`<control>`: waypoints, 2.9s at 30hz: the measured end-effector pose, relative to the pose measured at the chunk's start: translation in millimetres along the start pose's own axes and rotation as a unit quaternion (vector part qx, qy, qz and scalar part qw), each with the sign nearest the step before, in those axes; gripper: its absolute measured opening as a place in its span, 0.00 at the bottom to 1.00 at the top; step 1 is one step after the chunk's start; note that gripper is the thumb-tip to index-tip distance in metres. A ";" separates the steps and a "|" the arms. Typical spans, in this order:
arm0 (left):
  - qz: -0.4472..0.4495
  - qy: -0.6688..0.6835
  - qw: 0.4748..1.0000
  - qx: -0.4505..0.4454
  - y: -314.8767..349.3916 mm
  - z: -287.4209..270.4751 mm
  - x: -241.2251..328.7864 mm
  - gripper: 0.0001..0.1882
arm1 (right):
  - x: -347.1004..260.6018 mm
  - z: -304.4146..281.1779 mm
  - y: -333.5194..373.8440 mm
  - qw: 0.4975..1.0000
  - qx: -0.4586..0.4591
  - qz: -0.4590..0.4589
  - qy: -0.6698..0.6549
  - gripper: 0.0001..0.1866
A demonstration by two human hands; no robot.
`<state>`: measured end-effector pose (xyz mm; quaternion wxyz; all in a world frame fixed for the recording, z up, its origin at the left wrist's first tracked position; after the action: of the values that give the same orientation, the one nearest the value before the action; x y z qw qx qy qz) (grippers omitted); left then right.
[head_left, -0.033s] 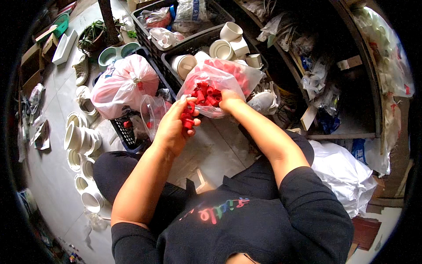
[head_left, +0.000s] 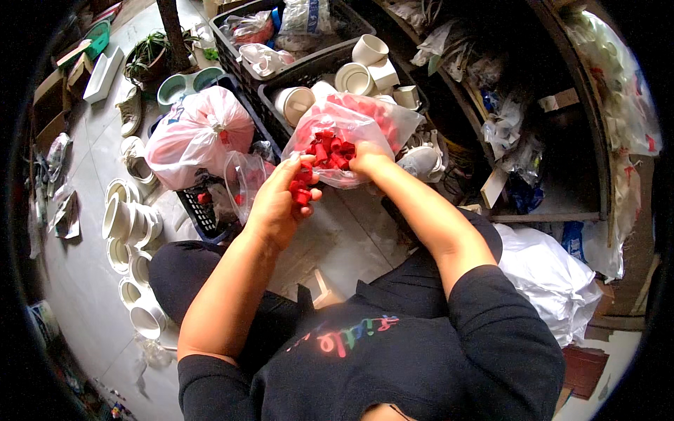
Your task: The person sits on the floor and repeatedly picks up red plastic pipe fittings from a bag, connects two pieces together by hand, and places the assembled pair into a second bag. The process is repeated for multiple fittings.
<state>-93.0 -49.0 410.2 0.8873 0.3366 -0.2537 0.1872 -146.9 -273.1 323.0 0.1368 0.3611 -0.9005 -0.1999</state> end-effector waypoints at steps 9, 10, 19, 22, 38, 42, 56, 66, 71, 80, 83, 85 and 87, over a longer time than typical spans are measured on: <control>-0.030 0.036 0.999 -0.023 -5.6 4.2 -7.0 0.16 | -12.1 -68.2 16.4 0.894 0.178 -0.106 -0.398 0.16; -0.035 0.048 0.998 -0.020 -6.5 4.8 -8.7 0.16 | -10.2 -67.1 16.6 0.887 0.167 -0.102 -0.417 0.16; -0.045 0.051 0.998 -0.015 -5.3 6.3 -12.7 0.12 | 11.0 32.2 31.2 0.965 -0.145 -0.207 0.067 0.11; -0.043 0.043 0.998 -0.008 -5.9 6.4 -13.0 0.12 | -1.3 41.9 52.8 0.936 -0.059 -0.309 0.155 0.09; -0.036 0.017 0.999 -0.019 -9.4 8.7 -16.4 0.13 | 4.7 34.3 6.3 0.995 -0.044 0.041 0.076 0.12; -0.035 0.022 0.999 -0.026 -9.5 6.8 -16.0 0.13 | 1.3 32.0 5.6 0.993 -0.043 0.036 0.106 0.13; -0.001 0.066 0.995 -0.069 2.3 19.2 0.3 0.10 | -15.8 -117.2 130.4 0.621 -0.353 0.021 -0.700 0.10; -0.008 0.158 0.979 -0.131 20.9 35.4 4.9 0.11 | -23.1 -143.2 169.5 0.675 -0.152 -0.182 -0.699 0.12; 0.033 0.129 0.982 -0.136 21.1 40.7 10.1 0.12 | -26.5 -143.6 165.8 0.658 -0.181 -0.190 -0.706 0.13; 0.139 0.022 0.984 -0.113 10.9 39.6 12.7 0.15 | -13.7 -144.9 162.3 0.701 -0.083 -0.225 -0.671 0.14; 0.146 0.006 0.980 -0.135 5.9 36.3 9.3 0.15 | -13.1 -147.8 165.5 0.725 -0.046 -0.241 -0.644 0.15; 0.150 0.000 0.979 -0.140 6.5 38.2 9.1 0.15 | -12.7 -148.4 165.7 0.735 -0.036 -0.243 -0.631 0.15; 0.159 -0.002 0.978 -0.134 8.9 41.3 9.8 0.15 | -12.2 -146.7 164.9 0.740 -0.034 -0.249 -0.623 0.14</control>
<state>-103.0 -69.8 446.9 0.8828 0.1705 -0.3282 0.2897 -179.3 -194.1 526.9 -0.4977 0.3625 -0.6553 -0.4377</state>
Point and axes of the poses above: each hand's wrist, its own y-axis away from the middle knuckle, its own z-axis out of the palm, x = y × z, the point moved 4 cm from there along -y, towards the middle knuckle, and after that the axes turned 10 degrees about z, right-handed, at the moved point
